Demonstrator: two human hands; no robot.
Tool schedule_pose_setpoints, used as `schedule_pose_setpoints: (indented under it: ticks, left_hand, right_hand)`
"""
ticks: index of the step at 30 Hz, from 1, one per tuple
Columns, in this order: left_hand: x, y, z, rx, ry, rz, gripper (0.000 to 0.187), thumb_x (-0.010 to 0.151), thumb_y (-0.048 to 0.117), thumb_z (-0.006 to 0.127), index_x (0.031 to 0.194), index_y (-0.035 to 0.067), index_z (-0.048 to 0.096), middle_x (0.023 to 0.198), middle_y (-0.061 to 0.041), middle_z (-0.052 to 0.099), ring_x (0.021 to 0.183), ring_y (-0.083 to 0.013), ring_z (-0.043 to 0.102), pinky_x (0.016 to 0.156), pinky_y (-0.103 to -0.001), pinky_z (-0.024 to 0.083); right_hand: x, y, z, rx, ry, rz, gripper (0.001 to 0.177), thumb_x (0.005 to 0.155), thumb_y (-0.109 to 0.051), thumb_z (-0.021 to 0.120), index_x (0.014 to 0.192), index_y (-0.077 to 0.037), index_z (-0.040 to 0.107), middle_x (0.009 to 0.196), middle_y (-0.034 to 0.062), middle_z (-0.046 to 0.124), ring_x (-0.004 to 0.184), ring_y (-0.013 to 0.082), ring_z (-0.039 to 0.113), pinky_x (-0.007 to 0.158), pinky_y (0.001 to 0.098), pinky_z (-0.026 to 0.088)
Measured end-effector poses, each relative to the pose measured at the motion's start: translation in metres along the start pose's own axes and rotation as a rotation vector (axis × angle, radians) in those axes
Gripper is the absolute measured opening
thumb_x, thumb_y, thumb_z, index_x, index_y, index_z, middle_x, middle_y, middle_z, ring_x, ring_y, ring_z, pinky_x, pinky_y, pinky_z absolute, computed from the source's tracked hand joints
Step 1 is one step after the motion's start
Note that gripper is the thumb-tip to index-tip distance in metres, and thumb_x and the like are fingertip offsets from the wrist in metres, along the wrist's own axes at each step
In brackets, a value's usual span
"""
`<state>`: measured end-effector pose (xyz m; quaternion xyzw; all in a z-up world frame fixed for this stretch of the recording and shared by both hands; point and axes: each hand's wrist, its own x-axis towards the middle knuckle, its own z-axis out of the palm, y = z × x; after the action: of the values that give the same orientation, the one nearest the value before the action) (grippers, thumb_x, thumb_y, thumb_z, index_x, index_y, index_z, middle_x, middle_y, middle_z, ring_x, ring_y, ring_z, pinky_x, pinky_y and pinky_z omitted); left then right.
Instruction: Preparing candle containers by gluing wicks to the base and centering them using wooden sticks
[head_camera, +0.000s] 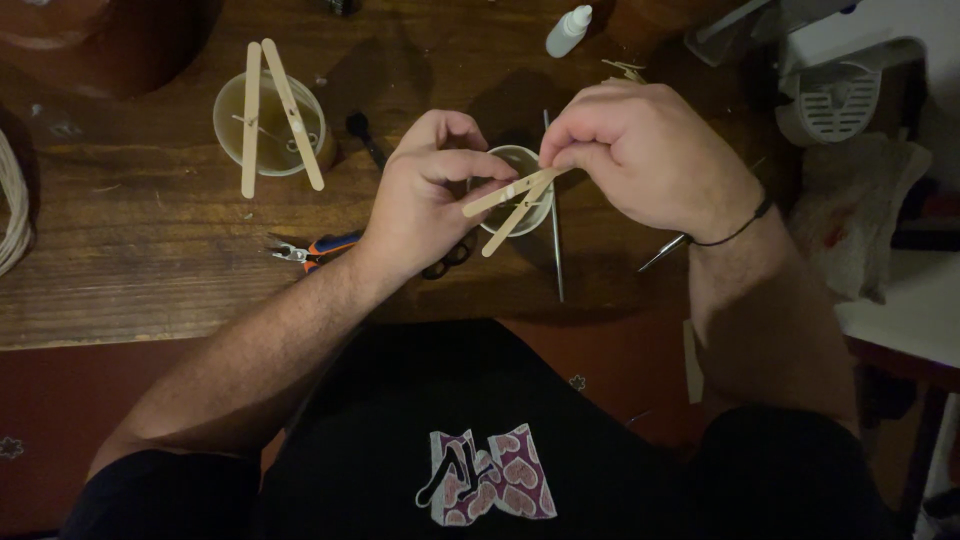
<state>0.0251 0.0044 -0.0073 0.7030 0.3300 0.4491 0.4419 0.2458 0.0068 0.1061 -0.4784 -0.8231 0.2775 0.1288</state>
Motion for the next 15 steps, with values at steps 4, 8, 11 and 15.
schedule_pose_setpoints:
  ticks: [4, 8, 11, 15]
  left_hand:
    - [-0.0004, 0.0, -0.0001, -0.005, -0.002, 0.006, 0.015, 0.088, 0.008, 0.089, 0.098, 0.016, 0.08, 0.101, -0.004, 0.055, 0.095, -0.0176, 0.056, 0.082, -0.028, 0.049]
    - [-0.0009, -0.0012, 0.0006, -0.024, -0.003, 0.002, 0.018, 0.087, 0.005, 0.089, 0.098, 0.017, 0.08, 0.101, -0.003, 0.054, 0.094, -0.0167, 0.055, 0.082, -0.027, 0.048]
    - [-0.0004, 0.0017, -0.0004, -0.017, -0.01, -0.009, 0.018, 0.088, 0.005, 0.088, 0.097, 0.017, 0.08, 0.1, -0.002, 0.054, 0.095, -0.0164, 0.055, 0.082, -0.027, 0.048]
    - [-0.0007, 0.0019, 0.0, -0.009, -0.002, -0.005, 0.018, 0.087, 0.006, 0.09, 0.097, 0.018, 0.08, 0.101, -0.002, 0.054, 0.095, -0.0162, 0.055, 0.081, -0.027, 0.048]
  right_hand:
    - [-0.0005, 0.0023, 0.0003, -0.006, -0.003, -0.013, 0.013, 0.097, 0.0, 0.067, 0.091, -0.008, 0.076, 0.091, 0.0024, 0.073, 0.088, 0.0201, 0.066, 0.086, 0.0362, 0.05]
    - [-0.0004, 0.0026, 0.0009, -0.021, -0.003, -0.008, 0.013, 0.098, -0.001, 0.066, 0.091, -0.008, 0.075, 0.091, 0.0023, 0.073, 0.089, 0.0207, 0.066, 0.087, 0.0372, 0.05]
    - [-0.0006, 0.0028, 0.0014, -0.043, -0.002, -0.009, 0.015, 0.097, -0.002, 0.065, 0.091, -0.01, 0.076, 0.091, 0.0018, 0.073, 0.089, 0.0209, 0.065, 0.087, 0.0375, 0.049]
    - [0.0004, 0.0054, 0.0033, -0.046, 0.011, -0.054, 0.014, 0.098, -0.001, 0.066, 0.091, -0.009, 0.075, 0.091, 0.0023, 0.072, 0.089, 0.0218, 0.065, 0.088, 0.038, 0.049]
